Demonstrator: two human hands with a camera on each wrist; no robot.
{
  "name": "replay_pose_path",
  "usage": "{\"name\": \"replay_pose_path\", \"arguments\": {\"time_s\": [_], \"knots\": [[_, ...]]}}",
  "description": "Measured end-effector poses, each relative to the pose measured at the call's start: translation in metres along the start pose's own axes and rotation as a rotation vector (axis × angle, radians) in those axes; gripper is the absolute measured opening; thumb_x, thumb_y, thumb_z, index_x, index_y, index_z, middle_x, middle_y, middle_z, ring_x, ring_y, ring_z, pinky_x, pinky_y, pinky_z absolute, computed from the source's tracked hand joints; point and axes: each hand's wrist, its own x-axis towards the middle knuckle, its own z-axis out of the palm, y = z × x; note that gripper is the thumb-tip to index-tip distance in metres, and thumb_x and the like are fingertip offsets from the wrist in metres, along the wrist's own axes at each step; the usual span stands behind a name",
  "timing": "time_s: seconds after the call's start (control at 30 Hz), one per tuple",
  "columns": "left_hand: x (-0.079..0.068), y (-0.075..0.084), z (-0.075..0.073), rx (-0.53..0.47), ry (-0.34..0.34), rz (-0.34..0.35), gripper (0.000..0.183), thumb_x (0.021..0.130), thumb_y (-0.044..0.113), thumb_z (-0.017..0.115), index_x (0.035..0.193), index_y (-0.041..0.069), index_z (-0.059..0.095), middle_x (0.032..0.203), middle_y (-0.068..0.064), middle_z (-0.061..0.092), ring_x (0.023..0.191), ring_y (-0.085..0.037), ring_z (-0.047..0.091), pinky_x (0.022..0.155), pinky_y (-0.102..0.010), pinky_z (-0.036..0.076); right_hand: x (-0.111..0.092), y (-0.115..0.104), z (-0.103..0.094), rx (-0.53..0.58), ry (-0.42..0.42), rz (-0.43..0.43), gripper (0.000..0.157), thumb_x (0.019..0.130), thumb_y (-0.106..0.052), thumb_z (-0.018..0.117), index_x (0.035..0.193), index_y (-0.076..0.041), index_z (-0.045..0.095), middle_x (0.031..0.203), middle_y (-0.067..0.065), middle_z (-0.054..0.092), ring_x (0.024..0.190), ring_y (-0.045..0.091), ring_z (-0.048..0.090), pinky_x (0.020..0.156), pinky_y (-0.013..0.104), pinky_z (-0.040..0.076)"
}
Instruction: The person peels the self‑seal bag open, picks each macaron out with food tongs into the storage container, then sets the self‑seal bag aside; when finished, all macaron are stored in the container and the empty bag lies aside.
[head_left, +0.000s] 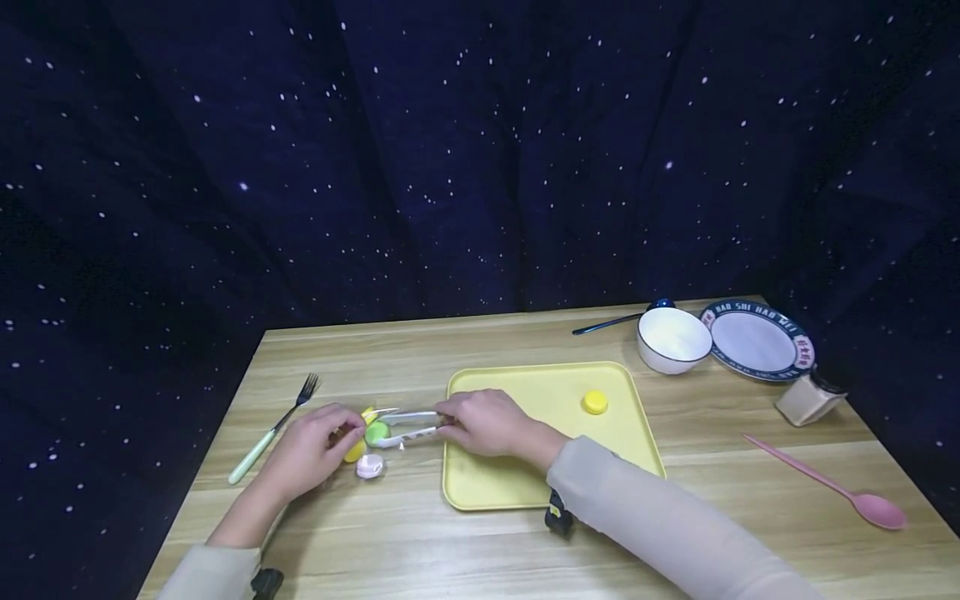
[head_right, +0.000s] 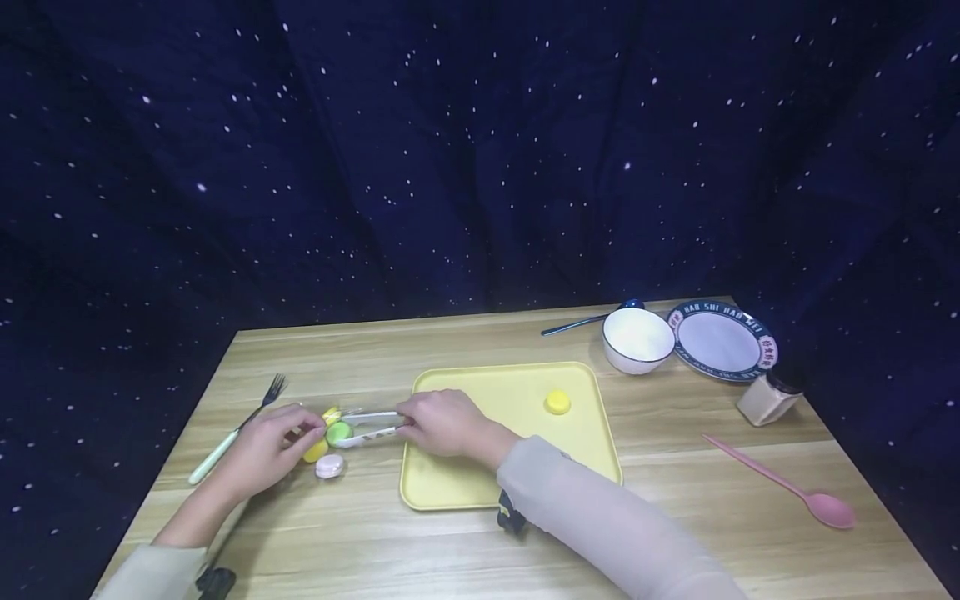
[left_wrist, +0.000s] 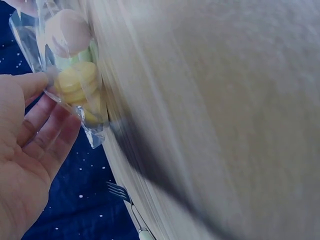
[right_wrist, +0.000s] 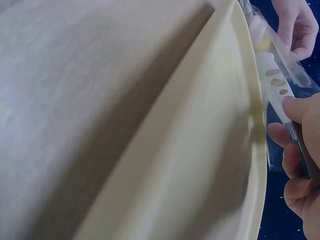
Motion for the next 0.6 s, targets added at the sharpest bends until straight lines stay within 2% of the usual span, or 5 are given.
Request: {"name": "replay_pose_path", "arguments": {"time_s": [0.27, 0.6], "knots": [[-0.0001, -0.0014, 0.0009, -0.023, 0.000, 0.005, 0.007, 0.088, 0.019, 0.070, 0.091, 0.024, 0.066, 0.093, 0.015, 0.062, 0.076, -0.002, 0.056, 0.066, -0.026, 0.052, 0.0088, -0.0067, 0.0061, 0.016, -0.049, 0.031, 0.031, 0.093, -0.042, 0.058, 0.114, -0.020, 0.065, 0.081, -0.015, 0.054, 0.065, 0.003, 0.049, 0.054, 0.022, 0.041], [0.0006, -0.0006, -0.0001, -0.010, -0.019, -0.026, 0.007, 0.088, 0.022, 0.070, 0.090, 0.028, 0.066, 0.094, 0.018, 0.060, 0.077, 0.000, 0.055, 0.066, -0.024, 0.051, 0.0061, -0.0087, 0.0016, -0.007, -0.049, 0.041, 0.036, 0.094, -0.042, 0.056, 0.123, -0.021, 0.063, 0.080, -0.015, 0.052, 0.062, 0.004, 0.047, 0.052, 0.021, 0.040]]}}
